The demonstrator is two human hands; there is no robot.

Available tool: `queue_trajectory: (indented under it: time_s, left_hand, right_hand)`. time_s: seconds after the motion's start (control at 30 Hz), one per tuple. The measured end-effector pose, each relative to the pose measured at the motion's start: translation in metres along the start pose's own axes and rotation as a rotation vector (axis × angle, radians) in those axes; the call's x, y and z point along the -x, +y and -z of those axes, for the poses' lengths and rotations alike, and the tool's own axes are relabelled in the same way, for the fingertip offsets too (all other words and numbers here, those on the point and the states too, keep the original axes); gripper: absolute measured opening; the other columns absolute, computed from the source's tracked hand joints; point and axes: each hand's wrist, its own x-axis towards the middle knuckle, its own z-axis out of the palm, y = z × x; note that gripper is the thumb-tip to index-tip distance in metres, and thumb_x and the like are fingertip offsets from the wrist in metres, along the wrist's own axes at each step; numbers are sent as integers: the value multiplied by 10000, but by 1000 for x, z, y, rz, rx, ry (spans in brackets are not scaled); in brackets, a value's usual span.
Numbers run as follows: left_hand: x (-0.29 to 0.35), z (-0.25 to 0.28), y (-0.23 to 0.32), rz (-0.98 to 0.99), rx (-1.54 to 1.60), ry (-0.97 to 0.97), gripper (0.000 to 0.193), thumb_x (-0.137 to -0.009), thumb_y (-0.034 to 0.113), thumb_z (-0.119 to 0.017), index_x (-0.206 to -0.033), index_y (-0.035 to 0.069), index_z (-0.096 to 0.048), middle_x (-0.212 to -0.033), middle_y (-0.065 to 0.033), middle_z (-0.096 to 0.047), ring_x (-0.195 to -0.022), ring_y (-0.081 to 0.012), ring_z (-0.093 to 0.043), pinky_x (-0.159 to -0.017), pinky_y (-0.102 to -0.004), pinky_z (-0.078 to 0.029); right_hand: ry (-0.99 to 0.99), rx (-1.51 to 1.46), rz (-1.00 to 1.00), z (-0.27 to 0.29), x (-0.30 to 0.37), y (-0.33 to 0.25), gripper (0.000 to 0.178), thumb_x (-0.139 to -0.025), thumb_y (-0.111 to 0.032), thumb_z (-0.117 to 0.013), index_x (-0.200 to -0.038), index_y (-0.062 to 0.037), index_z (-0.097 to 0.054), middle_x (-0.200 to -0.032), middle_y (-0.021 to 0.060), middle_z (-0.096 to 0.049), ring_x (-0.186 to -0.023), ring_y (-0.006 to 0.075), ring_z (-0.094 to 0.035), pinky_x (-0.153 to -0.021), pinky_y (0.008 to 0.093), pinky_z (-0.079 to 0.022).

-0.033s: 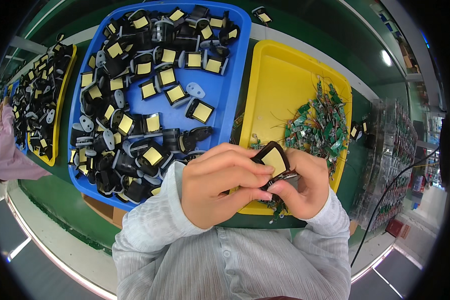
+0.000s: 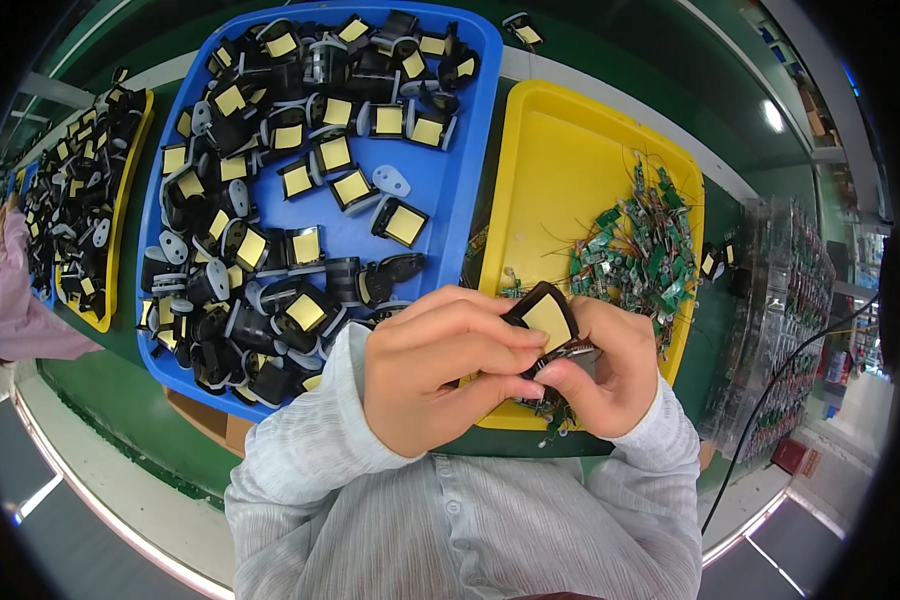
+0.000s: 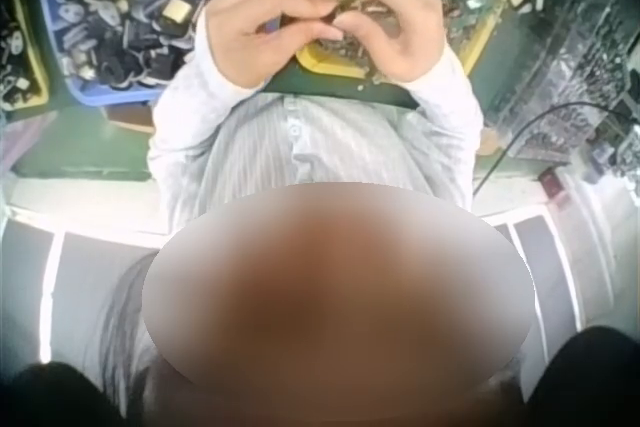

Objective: The person assembles electronic devices by picking up a black plastic housing from a blue tray and a circuit board from a yellow tray. They fit the circuit board into the housing, press the components together, and place the completed assembly onto the table.

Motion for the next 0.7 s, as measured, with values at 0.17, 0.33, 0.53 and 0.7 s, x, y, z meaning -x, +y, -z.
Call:
queue_trajectory:
  time_s: [0.17, 0.33, 0.53, 0.7]
  left_hand:
    - [-6, -4, -1, -23, -28, 26, 259, -577, 69, -771, -792, 30, -632, -877, -51, -645, -820, -272, -613, -738, -328, -497]
    - [-8, -3, -8, -62, -148, 92, 299, -615, -33, -712, -875, 43, -586, -903, -70, -628, -786, -252, -588, -662, -324, -476]
    - [-12, 8, -7, 2, -158, 1, 312, -701, 56, -685, -996, 34, -586, -887, -81, -619, -765, -218, -545, -630, -286, -447]
    - [-11, 8, -6, 66, -140, -66, 331, -756, 149, -659, -1047, 13, -579, -830, -92, -611, -701, -214, -526, -601, -281, -428]
  right_hand:
    - [-34, -96, -83, 5, -5, 16, 205, -747, -94, -687, -743, 1, -506, -666, 73, -553, -550, 136, -556, -490, 240, -430]
    - [-21, -379, -176, 3, -1, 21, 156, -785, -75, -662, -806, 1, -528, -693, 13, -566, -562, 45, -507, -465, 184, -375]
    - [-14, -468, -262, 9, 4, 6, 123, -802, 13, -602, -921, 31, -577, -732, 49, -568, -591, 84, -559, -552, 211, -477]
    - [28, -492, -281, 15, 7, -1, 131, -798, 37, -597, -927, 39, -576, -726, 51, -582, -635, 118, -607, -598, 225, -496]
